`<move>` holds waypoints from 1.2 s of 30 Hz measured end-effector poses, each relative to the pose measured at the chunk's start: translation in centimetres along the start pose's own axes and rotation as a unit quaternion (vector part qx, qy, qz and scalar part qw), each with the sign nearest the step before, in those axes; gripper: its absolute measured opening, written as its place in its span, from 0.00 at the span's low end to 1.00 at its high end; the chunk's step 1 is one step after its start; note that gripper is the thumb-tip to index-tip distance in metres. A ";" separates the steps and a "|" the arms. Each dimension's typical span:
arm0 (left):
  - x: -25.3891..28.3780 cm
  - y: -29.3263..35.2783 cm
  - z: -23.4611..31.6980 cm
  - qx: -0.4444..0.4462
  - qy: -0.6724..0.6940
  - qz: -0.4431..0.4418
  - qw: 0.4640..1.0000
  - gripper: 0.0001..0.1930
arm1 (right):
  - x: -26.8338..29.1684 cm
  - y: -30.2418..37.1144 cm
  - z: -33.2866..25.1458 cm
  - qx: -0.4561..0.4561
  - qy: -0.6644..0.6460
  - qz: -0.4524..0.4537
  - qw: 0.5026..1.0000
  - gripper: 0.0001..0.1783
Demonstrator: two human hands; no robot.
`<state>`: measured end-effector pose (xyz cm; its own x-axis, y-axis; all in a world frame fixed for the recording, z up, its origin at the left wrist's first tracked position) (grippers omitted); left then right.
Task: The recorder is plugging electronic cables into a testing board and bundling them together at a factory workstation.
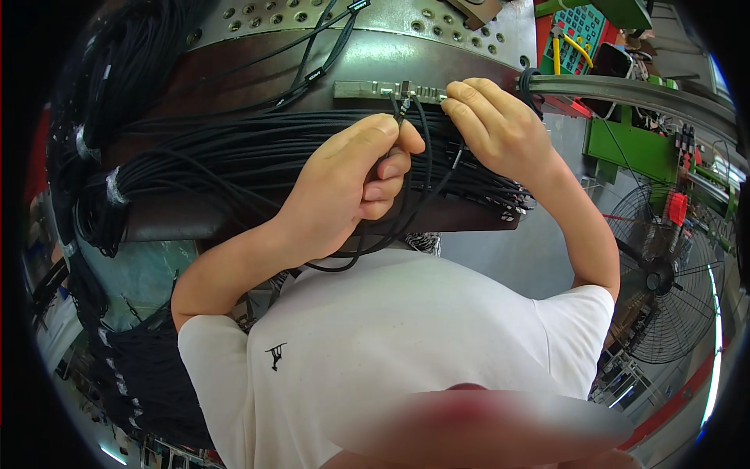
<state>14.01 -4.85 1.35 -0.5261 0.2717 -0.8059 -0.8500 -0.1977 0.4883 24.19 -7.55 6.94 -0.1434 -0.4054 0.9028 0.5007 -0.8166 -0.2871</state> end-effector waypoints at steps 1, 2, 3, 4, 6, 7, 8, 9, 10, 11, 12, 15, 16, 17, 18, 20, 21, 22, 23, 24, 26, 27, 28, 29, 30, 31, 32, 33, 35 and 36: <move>0.0 -0.1 0.0 -0.005 -0.009 0.018 1.000 0.14 | 0.1 0.0 -0.2 0.012 0.016 -0.006 1.000 0.09; 0.2 -0.1 -0.2 0.002 -0.007 -0.008 1.000 0.14 | 0.1 -0.1 -0.6 0.022 0.031 -0.011 0.999 0.09; 0.1 -0.1 -0.2 0.000 -0.011 -0.010 1.000 0.14 | 0.3 -0.3 -0.8 0.032 0.049 0.002 0.998 0.07; 0.1 0.0 -0.2 -0.002 -0.014 -0.013 1.000 0.14 | 0.4 -0.5 -0.9 0.031 0.050 0.002 0.998 0.07; 0.0 0.1 -0.3 0.002 -0.011 -0.014 1.000 0.14 | -0.3 -0.9 -1.6 0.046 0.090 -0.060 0.993 0.06; 0.0 0.1 -0.3 0.004 -0.006 -0.015 1.000 0.14 | -0.3 -1.1 -1.7 0.045 0.094 -0.045 0.994 0.06; -0.1 0.1 -0.3 0.004 -0.007 -0.016 1.000 0.14 | -0.4 -1.0 -1.6 0.044 0.096 -0.045 0.993 0.06; 0.0 0.0 -0.4 0.005 -0.009 -0.011 1.000 0.14 | -0.5 -0.9 -1.6 0.048 0.097 -0.039 0.993 0.06; 0.1 0.0 -0.4 0.005 -0.010 -0.005 1.000 0.14 | -0.5 -0.8 -1.7 0.051 0.097 -0.034 0.993 0.06; 0.1 0.1 -0.3 0.003 -0.016 -0.010 1.000 0.14 | -0.5 -0.8 -1.9 0.049 0.102 -0.048 0.992 0.06; 0.1 0.1 -0.3 0.002 -0.016 -0.010 1.000 0.14 | -0.6 -0.8 -1.9 0.051 0.102 -0.047 0.992 0.06; 0.1 0.2 -0.2 -0.002 -0.021 -0.008 1.000 0.14 | -0.3 -1.0 -1.5 0.048 0.097 -0.020 0.994 0.07; 0.3 0.3 -0.4 -0.001 -0.018 -0.004 1.000 0.14 | -0.5 -0.5 -0.6 -0.003 0.005 -0.022 1.000 0.10; 0.3 0.2 -0.3 -0.002 -0.020 -0.007 1.000 0.14 | -0.9 0.4 0.5 -0.027 -0.058 -0.003 0.998 0.11; 0.3 0.1 -0.2 -0.003 -0.022 -0.010 1.000 0.14 | -1.4 1.1 1.6 -0.050 -0.120 0.016 0.991 0.13; 0.3 0.0 -0.1 -0.005 -0.024 -0.003 1.000 0.14 | -1.3 1.7 1.7 -0.076 -0.138 0.027 0.987 0.16; 0.2 0.0 0.0 -0.004 -0.026 -0.004 1.000 0.14 | -1.2 2.0 2.2 -0.109 -0.154 0.047 0.981 0.16; 0.1 -0.1 0.1 -0.004 -0.029 -0.004 1.000 0.14 | -1.0 2.2 2.8 -0.142 -0.171 0.067 0.973 0.15; 0.0 -0.1 0.1 -0.004 -0.030 -0.005 1.000 0.14 | -1.2 2.2 3.0 -0.155 -0.191 0.069 0.967 0.15; -0.1 0.0 0.1 -0.003 -0.029 0.002 1.000 0.14 | -1.5 2.3 3.1 -0.156 -0.198 0.065 0.966 0.13; 0.1 -0.1 0.2 -0.006 -0.029 0.001 1.000 0.14 | -1.7 2.1 3.3 -0.160 -0.205 0.051 0.964 0.12; 0.1 -0.1 0.2 -0.005 -0.029 0.002 1.000 0.14 | -1.7 2.1 3.3 -0.158 -0.213 0.050 0.963 0.12; 0.1 -0.1 0.2 -0.003 -0.029 0.002 1.000 0.14 | -1.8 2.1 3.3 -0.157 -0.221 0.048 0.961 0.12; 0.1 -0.1 0.2 -0.002 -0.032 0.006 0.999 0.14 | -1.7 2.2 3.2 -0.155 -0.213 0.051 0.963 0.11; 0.0 -0.2 0.3 -0.002 -0.038 0.008 0.999 0.15 | -1.8 2.2 3.3 -0.147 -0.191 0.054 0.969 0.12; -0.1 -0.2 0.4 -0.002 -0.043 0.011 0.999 0.15 | -1.8 2.3 3.3 -0.146 -0.185 0.052 0.971 0.12; -0.2 -0.2 0.5 -0.003 -0.047 0.015 0.999 0.15 | -1.7 2.2 3.3 -0.144 -0.178 0.051 0.972 0.12; -0.3 -0.2 0.5 -0.002 -0.049 0.015 0.999 0.15 | -1.6 2.1 3.3 -0.140 -0.156 0.041 0.977 0.12; -0.3 -0.4 0.6 0.003 -0.051 0.018 0.999 0.15 | -0.8 2.0 3.7 -0.128 -0.128 0.068 0.981 0.12; -0.3 -0.6 0.5 0.010 -0.054 0.022 0.998 0.14 | 0.6 2.1 3.8 -0.159 -0.096 0.097 0.978 0.10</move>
<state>14.68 -4.36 1.49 -0.5624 0.3623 -0.7433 -0.8254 -0.1934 0.5303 28.45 -7.94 8.05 0.1054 -0.5060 0.8561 0.2067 -0.8309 -0.5166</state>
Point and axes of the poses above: each hand's wrist, its own y-axis away from the middle knuckle, its own x-axis out of the back of the hand, z = x × y, the point moved 9 cm from there along -y, towards the middle knuckle, and after that the axes turned 10 degrees about y, right-handed, at the moved point
